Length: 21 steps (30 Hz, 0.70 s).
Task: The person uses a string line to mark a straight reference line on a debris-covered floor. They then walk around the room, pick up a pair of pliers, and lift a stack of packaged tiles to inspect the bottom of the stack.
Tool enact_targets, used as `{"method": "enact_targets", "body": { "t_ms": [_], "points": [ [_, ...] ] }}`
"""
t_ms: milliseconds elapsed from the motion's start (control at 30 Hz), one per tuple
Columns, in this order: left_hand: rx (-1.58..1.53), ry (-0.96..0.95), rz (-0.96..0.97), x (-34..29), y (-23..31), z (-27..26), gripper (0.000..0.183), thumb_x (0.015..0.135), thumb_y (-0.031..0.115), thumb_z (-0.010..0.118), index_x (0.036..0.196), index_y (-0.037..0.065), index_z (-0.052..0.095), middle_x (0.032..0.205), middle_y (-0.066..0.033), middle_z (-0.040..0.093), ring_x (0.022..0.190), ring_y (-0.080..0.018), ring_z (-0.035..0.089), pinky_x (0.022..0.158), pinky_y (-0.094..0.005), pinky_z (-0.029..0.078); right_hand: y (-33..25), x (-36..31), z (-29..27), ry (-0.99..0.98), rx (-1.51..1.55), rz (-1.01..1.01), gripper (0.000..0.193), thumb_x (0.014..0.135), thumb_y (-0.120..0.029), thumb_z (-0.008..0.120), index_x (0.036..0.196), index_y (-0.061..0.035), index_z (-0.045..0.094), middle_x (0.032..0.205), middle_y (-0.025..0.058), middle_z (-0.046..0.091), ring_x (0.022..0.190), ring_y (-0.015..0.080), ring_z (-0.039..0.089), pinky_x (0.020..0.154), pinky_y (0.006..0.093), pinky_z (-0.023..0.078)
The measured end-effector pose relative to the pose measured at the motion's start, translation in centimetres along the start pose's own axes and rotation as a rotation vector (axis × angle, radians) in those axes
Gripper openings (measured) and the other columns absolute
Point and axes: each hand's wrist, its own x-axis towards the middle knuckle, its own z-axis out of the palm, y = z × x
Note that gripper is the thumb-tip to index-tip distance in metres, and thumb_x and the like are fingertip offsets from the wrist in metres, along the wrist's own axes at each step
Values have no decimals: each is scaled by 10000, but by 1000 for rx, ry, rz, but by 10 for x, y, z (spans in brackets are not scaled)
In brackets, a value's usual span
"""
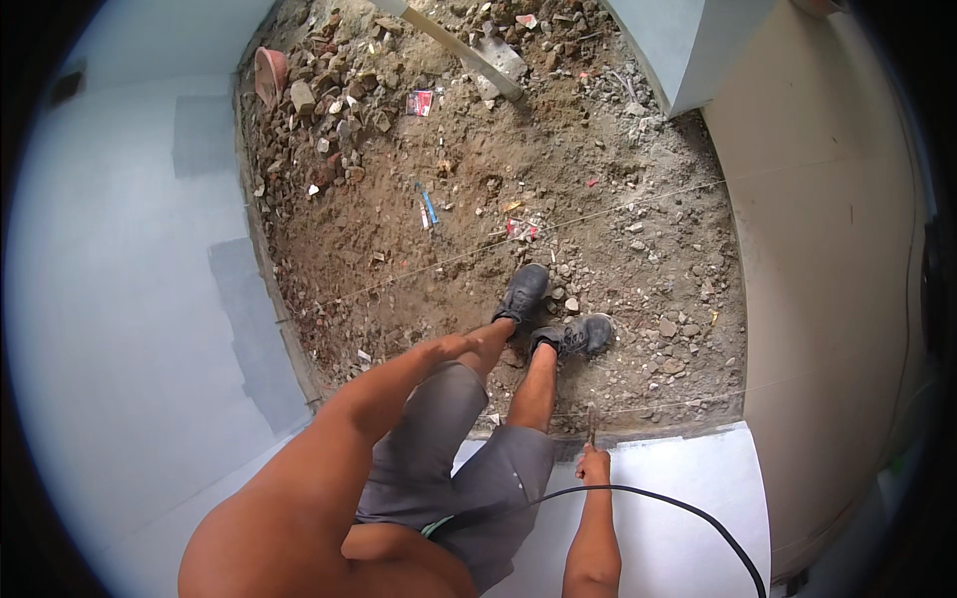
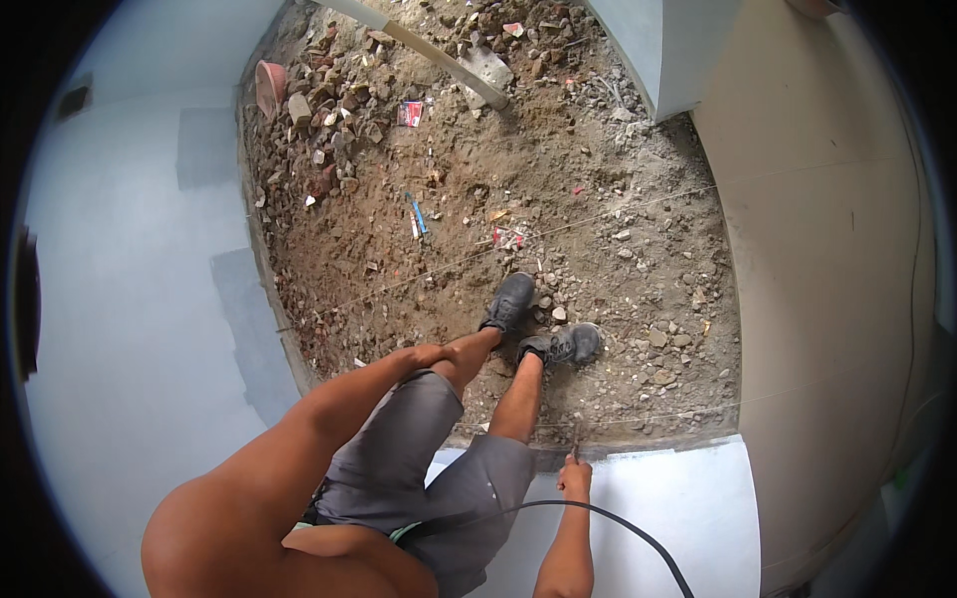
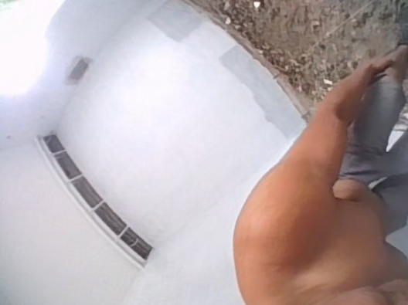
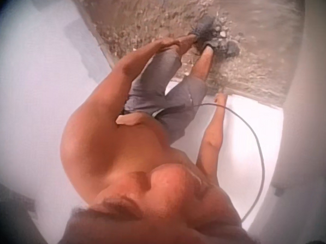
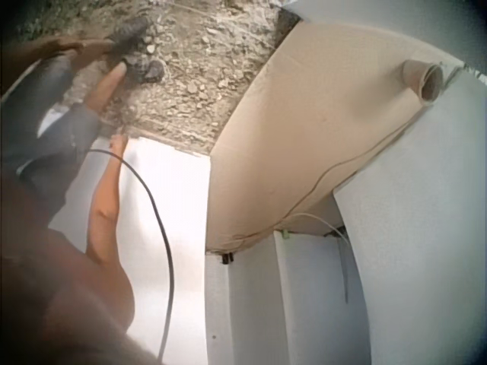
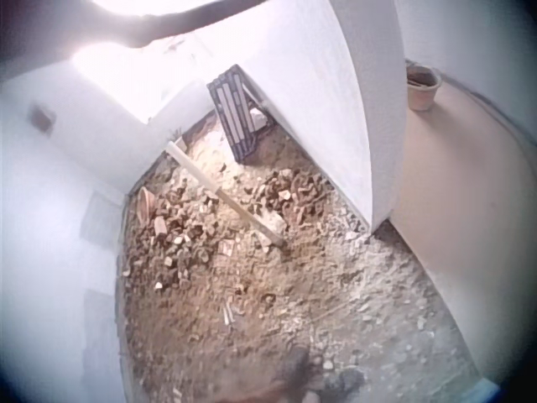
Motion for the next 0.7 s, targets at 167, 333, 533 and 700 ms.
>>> {"method": "enact_targets", "body": {
  "t_ms": [167, 333, 533, 700],
  "points": [
    [-31, 19, -79, -38, -26, -17, 756, 840, 602, 529, 1287, -6, 556, 1274, -202, 577, 1165, -296, 549, 989, -371, 400, -30, -10, 1, -11, -103, -81, 250, 954, -254, 542, 867, -22, 510, 581, 59, 473, 359, 155, 424, 313, 319, 352],
    [52, 71, -61, -50, -62, -27, 751, 883, 613, 469, 1241, -38, 574, 1250, -248, 578, 1169, -348, 554, 981, -397, 406, -79, -19, 16, 9, -142, -162, 251, 955, -235, 531, 845, -11, 511, 579, 55, 489, 367, 148, 443, 314, 300, 343],
    [108, 135, 54, -28, -116, -22, 696, 912, 517, 458, 1186, -113, 570, 1236, -299, 558, 1219, -403, 507, 1021, -412, 394, -110, -15, 49, -36, -184, -123, 141, 909, -156, 522, 857, -35, 472, 592, 48, 493, 388, 160, 465, 335, 322, 373],
    [331, 132, -162, -36, -90, 22, 791, 821, 426, 577, 1335, -137, 364, 1276, -329, 501, 1220, -396, 508, 1041, -412, 398, -114, -31, 99, 21, -283, -156, 91, 844, -125, 521, 850, -61, 458, 559, 26, 455, 367, 147, 427, 316, 320, 354]
  ]
}}
